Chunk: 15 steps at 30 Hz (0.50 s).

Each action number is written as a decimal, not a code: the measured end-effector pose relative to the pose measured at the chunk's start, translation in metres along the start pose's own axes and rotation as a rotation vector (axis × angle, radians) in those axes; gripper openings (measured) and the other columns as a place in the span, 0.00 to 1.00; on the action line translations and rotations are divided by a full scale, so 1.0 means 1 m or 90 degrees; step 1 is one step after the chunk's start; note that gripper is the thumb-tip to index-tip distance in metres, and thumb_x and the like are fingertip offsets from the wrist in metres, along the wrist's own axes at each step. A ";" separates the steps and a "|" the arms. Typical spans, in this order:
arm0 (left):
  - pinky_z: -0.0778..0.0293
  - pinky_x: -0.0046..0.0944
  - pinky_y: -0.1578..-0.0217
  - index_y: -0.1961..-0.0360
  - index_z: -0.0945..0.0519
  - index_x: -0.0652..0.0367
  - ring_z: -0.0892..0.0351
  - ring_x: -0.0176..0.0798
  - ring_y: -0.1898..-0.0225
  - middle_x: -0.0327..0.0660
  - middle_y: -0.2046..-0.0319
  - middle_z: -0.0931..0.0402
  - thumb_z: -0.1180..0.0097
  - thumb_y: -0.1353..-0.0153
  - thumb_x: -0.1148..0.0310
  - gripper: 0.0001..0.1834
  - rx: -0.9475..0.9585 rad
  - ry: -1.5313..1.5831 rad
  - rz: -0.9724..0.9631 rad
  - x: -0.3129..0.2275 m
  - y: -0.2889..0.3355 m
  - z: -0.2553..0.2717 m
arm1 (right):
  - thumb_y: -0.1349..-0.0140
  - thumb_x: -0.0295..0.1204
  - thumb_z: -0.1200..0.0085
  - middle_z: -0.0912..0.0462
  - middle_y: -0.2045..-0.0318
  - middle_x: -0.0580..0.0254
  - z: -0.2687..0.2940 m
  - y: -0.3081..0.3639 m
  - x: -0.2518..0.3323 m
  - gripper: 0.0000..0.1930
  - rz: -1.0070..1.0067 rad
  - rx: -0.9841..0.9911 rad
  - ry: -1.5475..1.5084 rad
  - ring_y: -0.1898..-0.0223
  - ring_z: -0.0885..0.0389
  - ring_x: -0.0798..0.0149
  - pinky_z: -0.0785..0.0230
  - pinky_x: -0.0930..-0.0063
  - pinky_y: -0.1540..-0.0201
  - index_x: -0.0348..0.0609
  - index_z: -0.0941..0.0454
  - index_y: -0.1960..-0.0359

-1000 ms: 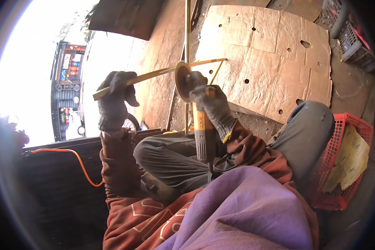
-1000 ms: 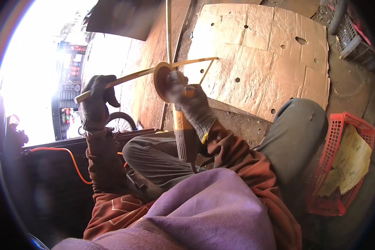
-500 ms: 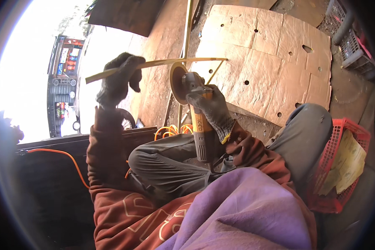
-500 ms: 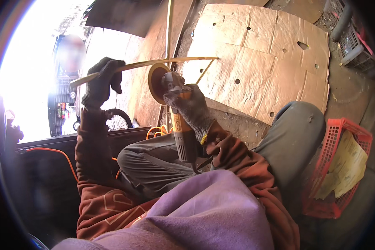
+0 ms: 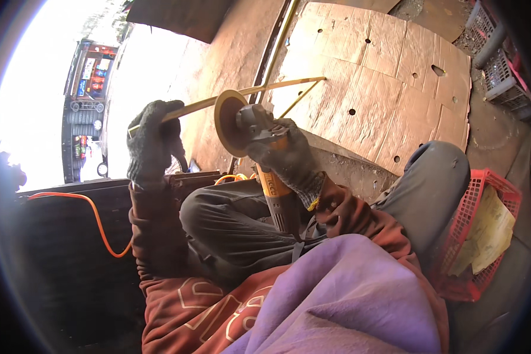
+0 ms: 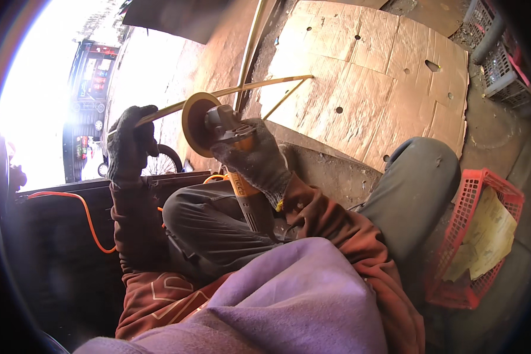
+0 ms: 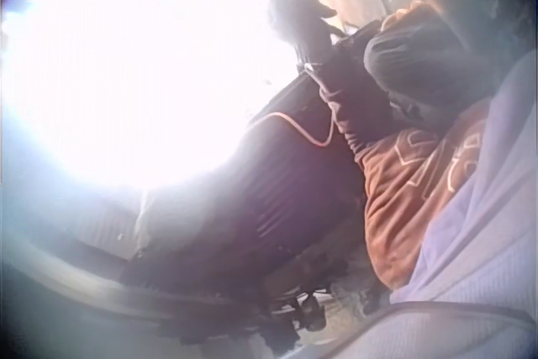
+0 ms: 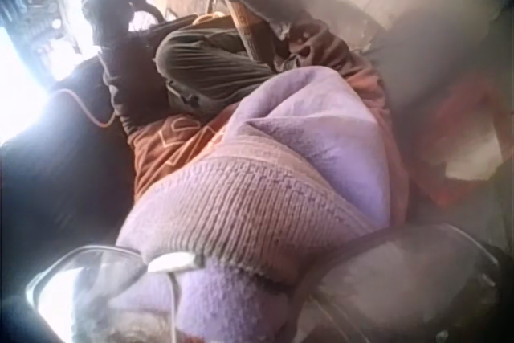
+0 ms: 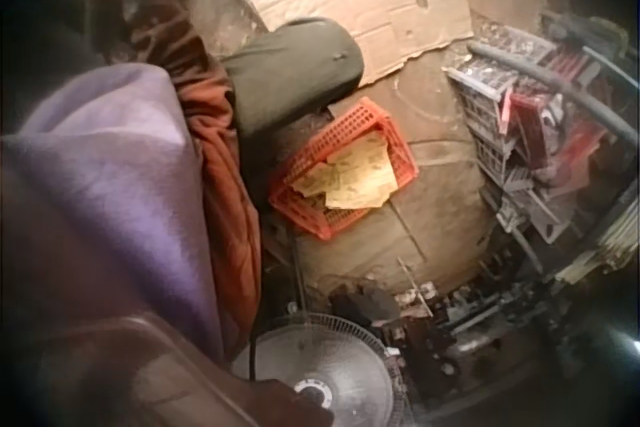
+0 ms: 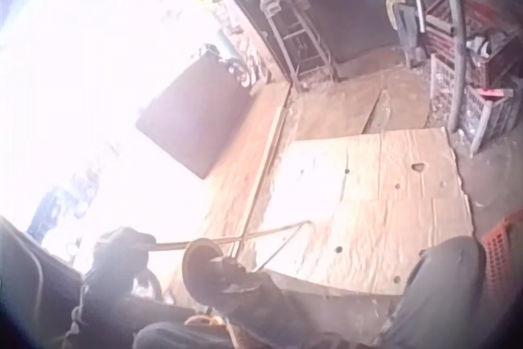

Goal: The person uses a handheld angle grinder to grind the ends of metal rods while sitting on the floor.

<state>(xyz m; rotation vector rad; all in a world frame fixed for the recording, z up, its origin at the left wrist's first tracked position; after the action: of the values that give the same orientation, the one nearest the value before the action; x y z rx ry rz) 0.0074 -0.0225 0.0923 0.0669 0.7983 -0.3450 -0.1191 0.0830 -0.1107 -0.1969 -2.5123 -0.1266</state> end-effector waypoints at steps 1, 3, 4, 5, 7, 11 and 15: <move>0.36 0.30 0.84 0.62 0.17 0.68 0.32 0.30 0.86 0.37 0.82 0.29 0.50 0.32 0.57 0.21 0.010 0.069 0.047 0.007 0.002 -0.001 | 0.46 0.25 0.30 0.19 0.62 0.58 -0.003 0.000 -0.004 0.26 -0.036 0.004 0.010 0.66 0.18 0.69 0.22 0.76 0.66 0.38 0.35 0.52; 0.38 0.30 0.83 0.63 0.17 0.67 0.32 0.29 0.84 0.37 0.81 0.28 0.51 0.31 0.60 0.19 0.010 0.089 0.090 0.011 0.009 -0.006 | 0.46 0.26 0.30 0.18 0.61 0.57 0.010 -0.004 -0.011 0.25 0.012 -0.023 0.009 0.67 0.18 0.69 0.21 0.76 0.66 0.37 0.34 0.53; 0.36 0.31 0.84 0.62 0.18 0.67 0.33 0.30 0.86 0.38 0.82 0.29 0.50 0.31 0.61 0.18 0.018 0.088 0.073 0.011 0.008 -0.009 | 0.46 0.26 0.30 0.18 0.61 0.57 0.022 -0.006 -0.011 0.25 -0.006 -0.054 0.021 0.67 0.18 0.69 0.21 0.76 0.66 0.37 0.33 0.53; 0.35 0.32 0.86 0.62 0.18 0.68 0.34 0.31 0.88 0.38 0.83 0.30 0.49 0.32 0.61 0.17 0.021 0.087 0.056 0.011 0.010 -0.009 | 0.46 0.26 0.30 0.18 0.62 0.57 0.032 -0.008 -0.013 0.24 -0.025 -0.080 0.034 0.67 0.18 0.69 0.21 0.76 0.66 0.37 0.33 0.53; 0.35 0.32 0.86 0.62 0.19 0.69 0.33 0.32 0.88 0.39 0.84 0.30 0.48 0.32 0.62 0.17 0.017 0.120 0.073 0.018 0.013 -0.004 | 0.47 0.28 0.29 0.19 0.64 0.58 0.044 -0.015 -0.019 0.25 -0.011 -0.083 0.009 0.69 0.18 0.69 0.21 0.76 0.68 0.36 0.33 0.53; 0.34 0.33 0.85 0.60 0.20 0.71 0.33 0.32 0.87 0.39 0.83 0.29 0.49 0.31 0.63 0.18 0.039 0.112 0.057 0.020 0.015 -0.002 | 0.48 0.32 0.28 0.19 0.68 0.57 0.028 0.000 -0.026 0.28 -0.101 -0.061 0.036 0.71 0.18 0.68 0.21 0.74 0.71 0.36 0.33 0.52; 0.32 0.33 0.84 0.57 0.20 0.72 0.32 0.32 0.86 0.39 0.82 0.28 0.50 0.29 0.63 0.18 0.050 0.112 0.061 0.025 0.017 -0.002 | 0.47 0.30 0.29 0.20 0.70 0.58 0.002 0.008 -0.014 0.26 -0.037 -0.035 0.024 0.74 0.18 0.66 0.21 0.73 0.72 0.38 0.33 0.52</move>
<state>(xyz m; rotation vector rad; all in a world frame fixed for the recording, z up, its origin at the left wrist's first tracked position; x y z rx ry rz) 0.0271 -0.0134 0.0717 0.2116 0.9522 -0.2820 -0.1079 0.0892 -0.1198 -0.1433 -2.4793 -0.2219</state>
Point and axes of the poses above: each hand's wrist, its own y-axis away from the middle knuckle, its own z-axis out of the back of the hand, x = y × z, the point moved 10 cm from there along -y, towards the middle knuckle
